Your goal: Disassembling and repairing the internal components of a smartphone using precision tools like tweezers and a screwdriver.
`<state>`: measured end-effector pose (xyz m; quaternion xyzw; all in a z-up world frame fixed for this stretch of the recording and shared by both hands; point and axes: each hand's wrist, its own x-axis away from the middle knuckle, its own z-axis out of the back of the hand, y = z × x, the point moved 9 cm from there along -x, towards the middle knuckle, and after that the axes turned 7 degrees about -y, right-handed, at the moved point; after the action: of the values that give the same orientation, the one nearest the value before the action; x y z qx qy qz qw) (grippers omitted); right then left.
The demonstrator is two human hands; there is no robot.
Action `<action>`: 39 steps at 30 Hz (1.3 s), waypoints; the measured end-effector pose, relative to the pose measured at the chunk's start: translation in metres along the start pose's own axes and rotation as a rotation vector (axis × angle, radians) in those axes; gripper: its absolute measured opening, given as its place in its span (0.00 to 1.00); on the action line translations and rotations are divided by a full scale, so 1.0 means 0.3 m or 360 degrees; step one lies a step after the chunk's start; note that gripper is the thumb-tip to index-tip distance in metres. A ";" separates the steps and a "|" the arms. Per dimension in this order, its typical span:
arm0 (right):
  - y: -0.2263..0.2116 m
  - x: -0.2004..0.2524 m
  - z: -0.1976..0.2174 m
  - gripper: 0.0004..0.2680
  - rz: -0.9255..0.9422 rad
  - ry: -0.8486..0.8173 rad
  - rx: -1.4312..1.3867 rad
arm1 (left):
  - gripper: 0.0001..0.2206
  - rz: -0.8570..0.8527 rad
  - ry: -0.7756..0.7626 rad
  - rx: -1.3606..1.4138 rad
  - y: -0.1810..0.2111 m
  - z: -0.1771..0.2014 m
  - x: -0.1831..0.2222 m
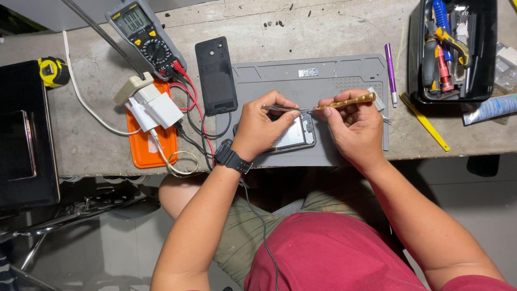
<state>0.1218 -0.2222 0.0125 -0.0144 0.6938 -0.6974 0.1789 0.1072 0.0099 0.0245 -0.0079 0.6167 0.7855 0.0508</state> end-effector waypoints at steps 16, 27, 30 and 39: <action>-0.008 -0.001 -0.007 0.09 0.0027 -0.0012 0.0016 | 0.07 -0.0018 0.0006 -0.0043 -0.003 -0.001 -0.001; -0.096 -0.011 -0.031 0.08 0.0195 -0.0134 0.0372 | 0.07 -0.0013 -0.0016 -0.0037 -0.001 0.003 -0.003; -0.134 -0.026 -0.054 0.08 0.0276 -0.0229 0.0628 | 0.07 -0.0015 -0.0013 -0.0032 0.009 0.010 0.000; -0.132 -0.034 -0.072 0.42 0.0372 -0.0414 0.0982 | 0.03 0.0172 -0.0040 -0.0101 0.003 0.013 0.009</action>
<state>0.1165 -0.1998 0.0527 0.0312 0.4189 -0.8413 0.3403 0.1047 0.0137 0.0262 0.0337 0.5903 0.8063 0.0158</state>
